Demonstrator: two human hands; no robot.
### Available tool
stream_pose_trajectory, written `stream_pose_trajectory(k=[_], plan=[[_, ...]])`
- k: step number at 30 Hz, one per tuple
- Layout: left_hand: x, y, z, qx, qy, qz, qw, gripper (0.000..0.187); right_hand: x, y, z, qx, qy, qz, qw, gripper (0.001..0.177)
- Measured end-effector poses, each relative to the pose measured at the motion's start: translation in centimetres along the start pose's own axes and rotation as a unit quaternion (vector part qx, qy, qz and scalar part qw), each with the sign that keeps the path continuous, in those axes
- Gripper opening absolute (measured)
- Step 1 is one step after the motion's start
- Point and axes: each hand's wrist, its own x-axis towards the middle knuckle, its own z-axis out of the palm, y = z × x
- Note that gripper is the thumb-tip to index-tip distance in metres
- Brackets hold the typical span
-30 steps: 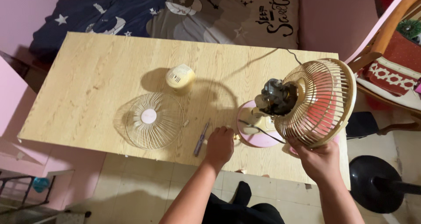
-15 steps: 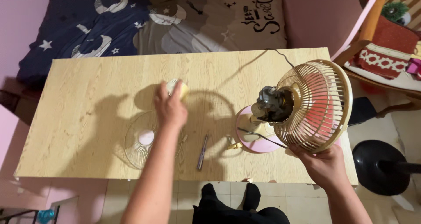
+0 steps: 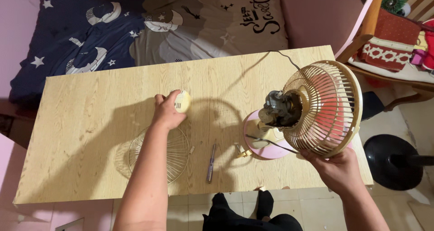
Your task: The person assembles a small table fan by attaching the motor housing to the fan cage and securing it with screws. They use a screwdriver to tighten the screws and ensure the components are properly aligned.
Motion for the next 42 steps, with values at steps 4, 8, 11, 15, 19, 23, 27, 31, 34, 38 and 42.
stream_pose_trajectory(k=[4,8,11,15,19,23,27,31,34,38,42], plan=[[-1.1,1.6,0.1,-0.057,0.011,-0.014,0.998,0.082,0.2,0.1,0.1,-0.003,-0.004,0.001,1.000,0.018],[-2.9,4.4,0.4,-0.295,0.024,0.087,0.951,0.070,0.3,0.2,0.1,-0.004,-0.005,0.013,1.000,0.019],[-5.0,8.4,0.3,-0.448,0.008,0.125,0.885,0.068,0.4,0.2,0.0,0.023,-0.014,0.026,0.999,0.018],[-8.8,15.1,-1.3,-0.408,-0.020,0.138,0.902,0.074,0.6,-0.1,-0.4,-0.003,-0.037,0.011,0.999,0.017],[-12.5,20.6,-3.8,-0.249,-0.070,0.051,0.965,0.075,0.8,-0.4,-0.6,0.000,-0.053,-0.026,0.998,0.017],[-14.1,23.6,-4.1,-0.119,-0.046,0.023,0.992,0.071,1.0,-0.6,-0.8,-0.018,-0.060,-0.028,0.998,0.018],[-13.4,24.2,-2.5,-0.078,0.027,0.053,0.995,0.070,1.0,-0.8,-1.0,-0.030,-0.070,-0.060,0.995,0.018],[-11.8,24.9,-1.0,-0.253,0.046,0.169,0.952,0.075,1.1,-1.0,-1.1,-0.027,-0.082,-0.031,0.996,0.015],[-10.7,24.0,-1.2,-0.036,-0.038,0.103,0.993,0.074,1.2,-1.1,-1.3,-0.053,-0.088,-0.050,0.993,0.014],[-9.8,24.1,-1.1,-0.105,-0.091,0.121,0.983,0.096,1.3,-1.2,-1.4,-0.058,-0.095,-0.039,0.993,0.014],[-9.4,23.5,-1.8,-0.033,-0.087,0.144,0.985,0.116,1.3,-1.4,-1.5,-0.077,-0.090,-0.063,0.991,0.016]])
